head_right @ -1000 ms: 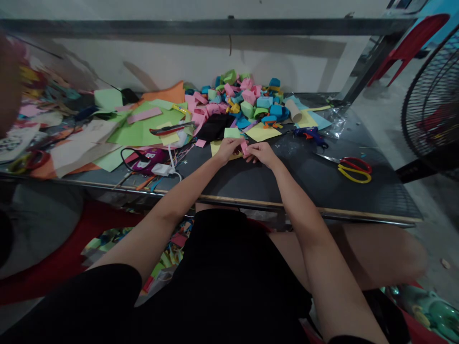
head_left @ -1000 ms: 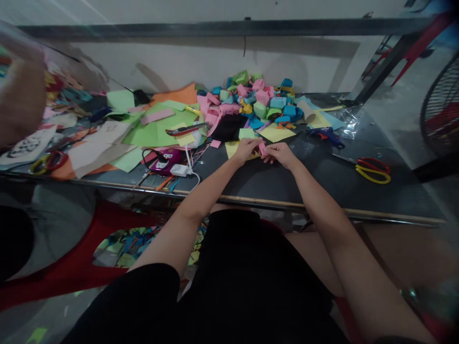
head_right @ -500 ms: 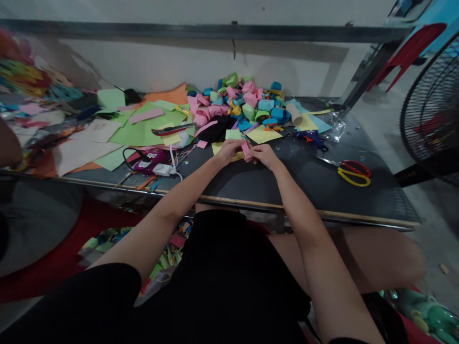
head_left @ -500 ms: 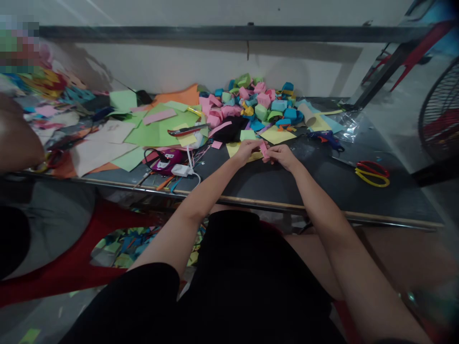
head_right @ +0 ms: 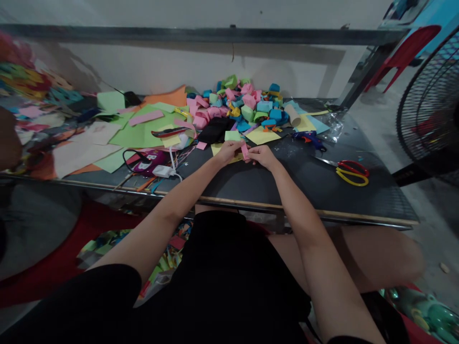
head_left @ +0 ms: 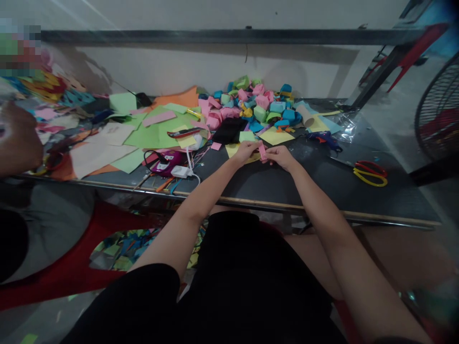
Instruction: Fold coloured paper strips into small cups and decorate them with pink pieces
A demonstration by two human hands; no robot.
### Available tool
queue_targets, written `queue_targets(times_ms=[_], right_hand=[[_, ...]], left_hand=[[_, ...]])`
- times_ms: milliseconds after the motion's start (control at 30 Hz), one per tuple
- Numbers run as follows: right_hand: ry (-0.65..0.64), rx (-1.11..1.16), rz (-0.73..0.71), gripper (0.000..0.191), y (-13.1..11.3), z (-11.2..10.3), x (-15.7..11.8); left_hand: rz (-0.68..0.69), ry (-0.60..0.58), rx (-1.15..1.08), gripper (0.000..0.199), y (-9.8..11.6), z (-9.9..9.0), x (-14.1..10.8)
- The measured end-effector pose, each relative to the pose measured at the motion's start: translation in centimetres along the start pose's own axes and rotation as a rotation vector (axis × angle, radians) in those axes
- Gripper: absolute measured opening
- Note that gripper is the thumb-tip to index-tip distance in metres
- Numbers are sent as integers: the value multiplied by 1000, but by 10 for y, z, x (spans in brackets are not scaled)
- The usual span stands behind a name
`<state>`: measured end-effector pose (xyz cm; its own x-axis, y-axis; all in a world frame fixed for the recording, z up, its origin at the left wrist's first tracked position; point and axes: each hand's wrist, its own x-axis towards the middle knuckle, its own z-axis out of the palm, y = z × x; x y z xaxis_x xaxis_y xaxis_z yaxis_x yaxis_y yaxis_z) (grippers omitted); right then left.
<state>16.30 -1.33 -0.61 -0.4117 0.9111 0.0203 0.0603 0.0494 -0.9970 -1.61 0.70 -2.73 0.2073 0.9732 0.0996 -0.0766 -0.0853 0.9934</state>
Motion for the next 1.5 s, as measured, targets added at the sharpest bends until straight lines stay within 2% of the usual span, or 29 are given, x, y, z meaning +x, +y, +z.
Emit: queue_targets(times_ms=[133,367,567,767,1067,1267,1367,1500], right_hand=[[0,-28,12,19,0,0,0],[-1,-23,18,13,0,-1,1],[-14,-51,9,13,0,-1,1],[-32,-69,0,14,0,-1,1],[-40,-66,-11,11,1,-2,2],[-18,-105,6,13,0,0,2],[-26,-99,23,15,0,0,3],[-38,-91,49,17,1,0,3]], left_hand=[[-29,15,-115,50,-2,1,0],[-10,58,-78,45,-7,-1,2],[89,122,-10,48,-11,-2,4],[157,94,-3,43,-11,-2,3],[84,102,-74,33,-10,-3,3],[9,3,-162,36,-7,-3,3],[-34,-11,-146,35,-4,-2,2],[-15,23,-82,33,-3,0,1]])
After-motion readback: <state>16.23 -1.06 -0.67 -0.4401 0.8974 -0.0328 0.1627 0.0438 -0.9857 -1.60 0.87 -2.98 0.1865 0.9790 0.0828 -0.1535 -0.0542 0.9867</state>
